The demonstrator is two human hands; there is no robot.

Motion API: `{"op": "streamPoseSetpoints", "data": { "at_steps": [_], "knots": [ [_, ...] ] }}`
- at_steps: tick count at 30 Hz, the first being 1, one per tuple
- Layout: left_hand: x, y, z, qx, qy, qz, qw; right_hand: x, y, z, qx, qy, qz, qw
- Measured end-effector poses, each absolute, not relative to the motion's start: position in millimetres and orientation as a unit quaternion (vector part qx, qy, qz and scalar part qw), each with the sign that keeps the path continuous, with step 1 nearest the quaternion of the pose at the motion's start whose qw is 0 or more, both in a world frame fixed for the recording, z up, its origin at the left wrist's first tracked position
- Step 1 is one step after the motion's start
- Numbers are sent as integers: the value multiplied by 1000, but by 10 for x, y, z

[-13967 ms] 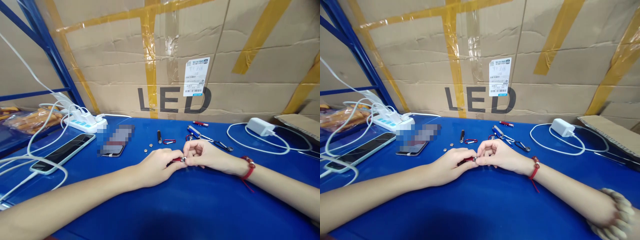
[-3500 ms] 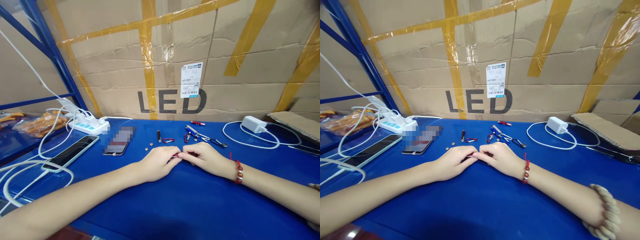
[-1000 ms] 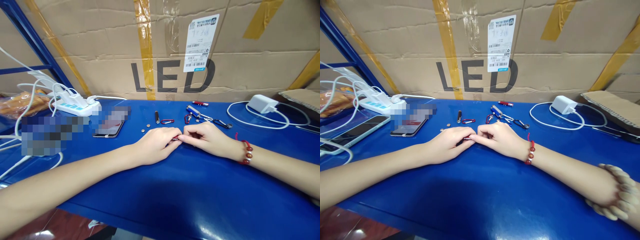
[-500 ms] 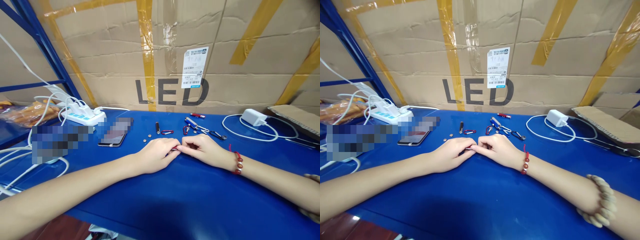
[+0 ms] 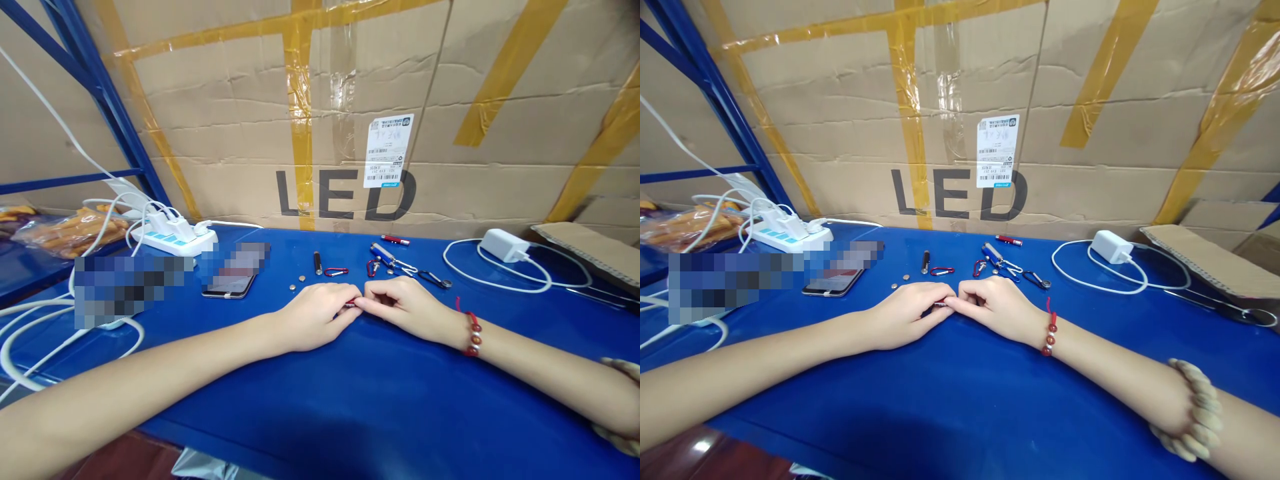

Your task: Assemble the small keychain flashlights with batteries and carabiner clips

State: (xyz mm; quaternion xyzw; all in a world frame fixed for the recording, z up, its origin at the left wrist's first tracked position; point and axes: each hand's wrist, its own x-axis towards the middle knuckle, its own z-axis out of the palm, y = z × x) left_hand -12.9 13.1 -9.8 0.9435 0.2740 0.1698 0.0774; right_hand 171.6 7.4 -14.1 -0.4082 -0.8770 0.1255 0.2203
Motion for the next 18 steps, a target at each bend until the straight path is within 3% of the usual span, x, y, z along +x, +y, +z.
{"op": "streamPoseSetpoints", "data": {
  "at_steps": [18],
  "knots": [
    [-130,149,-129,946,266,171,78,1732,89,-178,-398,-883,111,224]
  ]
}}
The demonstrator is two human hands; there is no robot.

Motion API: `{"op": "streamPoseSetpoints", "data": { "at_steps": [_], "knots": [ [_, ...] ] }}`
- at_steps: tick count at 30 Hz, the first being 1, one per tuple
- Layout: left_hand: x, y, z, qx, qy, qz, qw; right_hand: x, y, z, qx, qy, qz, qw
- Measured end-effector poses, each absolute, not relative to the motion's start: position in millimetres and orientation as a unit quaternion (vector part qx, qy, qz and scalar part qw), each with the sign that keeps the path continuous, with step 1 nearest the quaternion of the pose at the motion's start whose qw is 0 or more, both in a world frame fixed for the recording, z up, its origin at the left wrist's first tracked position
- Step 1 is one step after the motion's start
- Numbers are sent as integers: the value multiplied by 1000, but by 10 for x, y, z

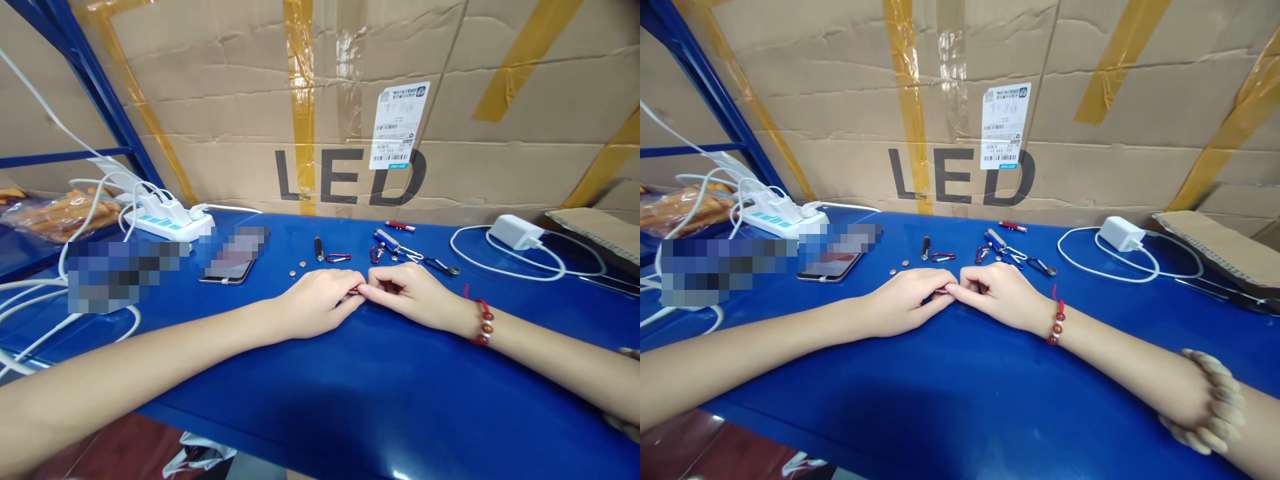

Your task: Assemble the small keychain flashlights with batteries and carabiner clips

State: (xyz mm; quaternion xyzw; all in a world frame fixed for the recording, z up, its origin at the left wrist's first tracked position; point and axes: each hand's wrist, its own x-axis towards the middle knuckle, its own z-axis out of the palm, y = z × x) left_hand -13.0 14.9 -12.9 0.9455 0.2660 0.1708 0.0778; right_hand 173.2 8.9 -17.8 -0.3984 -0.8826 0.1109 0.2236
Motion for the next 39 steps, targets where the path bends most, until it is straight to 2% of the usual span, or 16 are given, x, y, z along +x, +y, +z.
{"op": "streamPoseSetpoints", "data": {
  "at_steps": [39],
  "knots": [
    [-128,158,-165,952,242,180,53,1745,100,-187,-391,-885,113,227]
  ]
}}
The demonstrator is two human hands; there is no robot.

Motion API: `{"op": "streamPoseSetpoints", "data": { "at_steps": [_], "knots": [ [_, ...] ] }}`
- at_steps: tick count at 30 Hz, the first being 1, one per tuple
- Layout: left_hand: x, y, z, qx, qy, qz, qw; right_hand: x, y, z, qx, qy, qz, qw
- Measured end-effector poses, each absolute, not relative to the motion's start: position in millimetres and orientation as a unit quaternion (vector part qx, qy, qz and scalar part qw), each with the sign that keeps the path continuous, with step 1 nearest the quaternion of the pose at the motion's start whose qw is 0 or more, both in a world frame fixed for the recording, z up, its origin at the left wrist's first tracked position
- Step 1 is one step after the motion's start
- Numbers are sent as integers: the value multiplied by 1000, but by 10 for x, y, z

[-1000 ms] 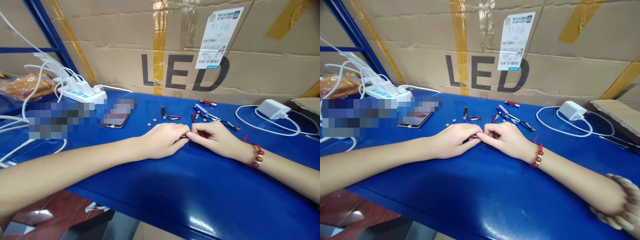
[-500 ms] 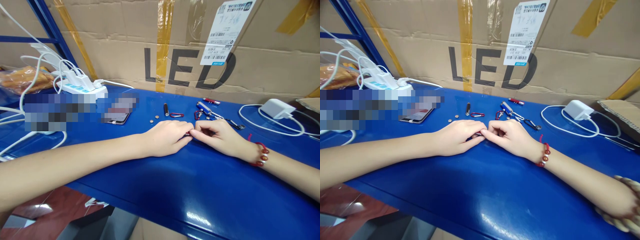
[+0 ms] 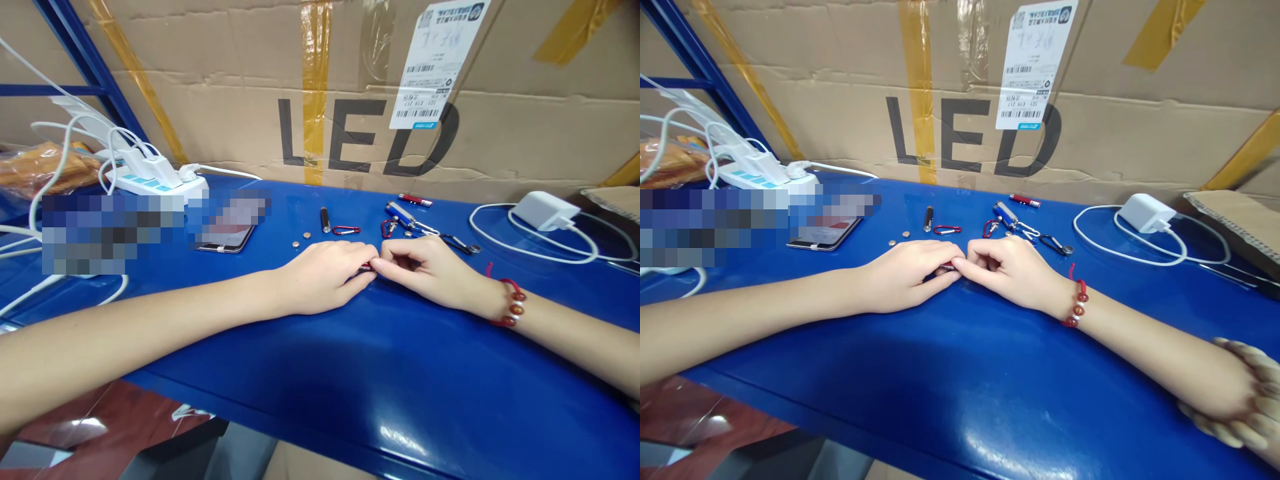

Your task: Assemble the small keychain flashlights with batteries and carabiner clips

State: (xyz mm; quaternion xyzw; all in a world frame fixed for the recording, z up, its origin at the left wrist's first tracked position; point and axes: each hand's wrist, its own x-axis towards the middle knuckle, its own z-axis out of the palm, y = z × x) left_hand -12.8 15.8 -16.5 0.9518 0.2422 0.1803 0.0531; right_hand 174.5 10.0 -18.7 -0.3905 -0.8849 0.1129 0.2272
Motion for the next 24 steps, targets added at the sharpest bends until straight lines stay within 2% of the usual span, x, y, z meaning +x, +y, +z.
{"op": "streamPoseSetpoints", "data": {
  "at_steps": [24],
  "knots": [
    [-127,157,-176,953,242,177,44,1741,99,-182,-390,-885,105,232]
  ]
}}
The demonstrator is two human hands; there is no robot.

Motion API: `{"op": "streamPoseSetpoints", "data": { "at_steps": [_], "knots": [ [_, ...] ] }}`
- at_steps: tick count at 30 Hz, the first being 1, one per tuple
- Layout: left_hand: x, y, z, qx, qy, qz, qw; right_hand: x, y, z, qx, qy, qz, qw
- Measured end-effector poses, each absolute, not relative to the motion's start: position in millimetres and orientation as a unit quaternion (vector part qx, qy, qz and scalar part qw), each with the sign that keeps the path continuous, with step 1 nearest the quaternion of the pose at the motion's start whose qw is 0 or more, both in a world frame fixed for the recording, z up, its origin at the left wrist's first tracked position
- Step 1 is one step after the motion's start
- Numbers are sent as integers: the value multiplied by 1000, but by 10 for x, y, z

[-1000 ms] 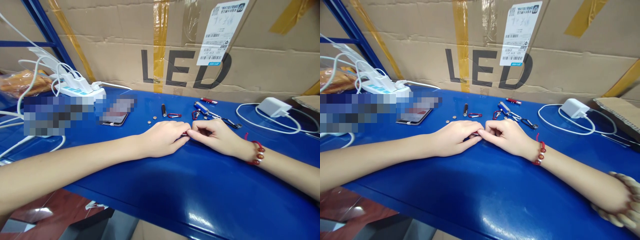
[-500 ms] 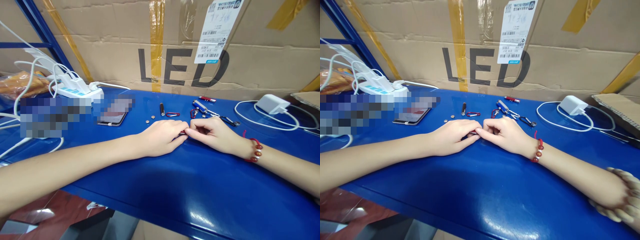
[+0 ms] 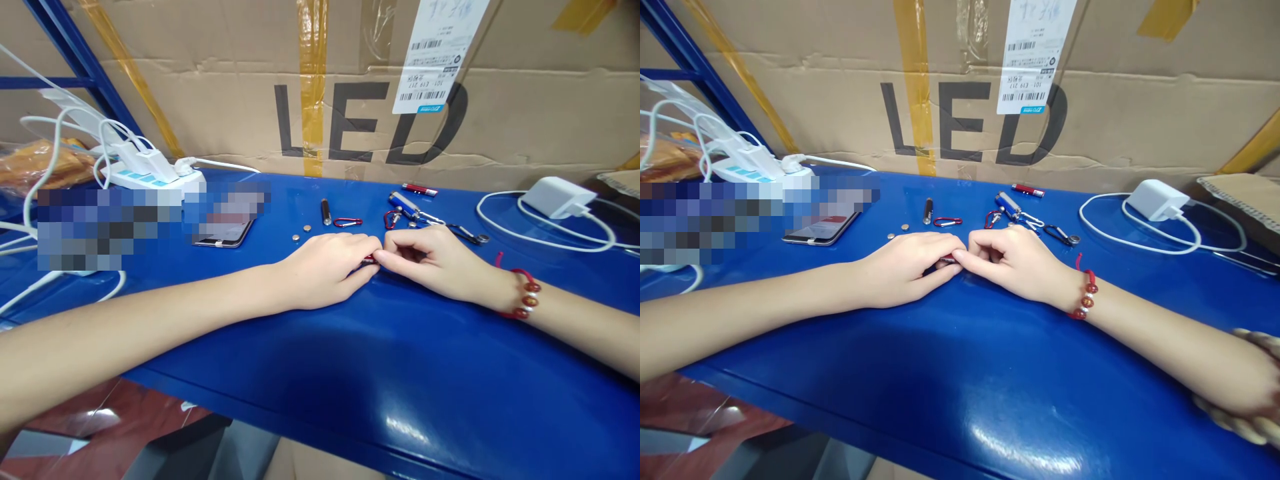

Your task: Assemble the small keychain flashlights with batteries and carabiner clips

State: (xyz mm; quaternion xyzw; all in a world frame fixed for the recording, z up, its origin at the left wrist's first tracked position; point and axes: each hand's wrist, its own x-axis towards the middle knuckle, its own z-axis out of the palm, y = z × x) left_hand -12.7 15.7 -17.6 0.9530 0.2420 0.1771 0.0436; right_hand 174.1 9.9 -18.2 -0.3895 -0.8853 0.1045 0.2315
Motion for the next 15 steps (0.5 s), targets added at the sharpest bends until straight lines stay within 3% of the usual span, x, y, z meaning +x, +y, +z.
{"op": "streamPoseSetpoints", "data": {
  "at_steps": [15],
  "knots": [
    [-118,167,-173,955,236,177,38,1750,111,-201,-377,-883,111,257]
  ]
}}
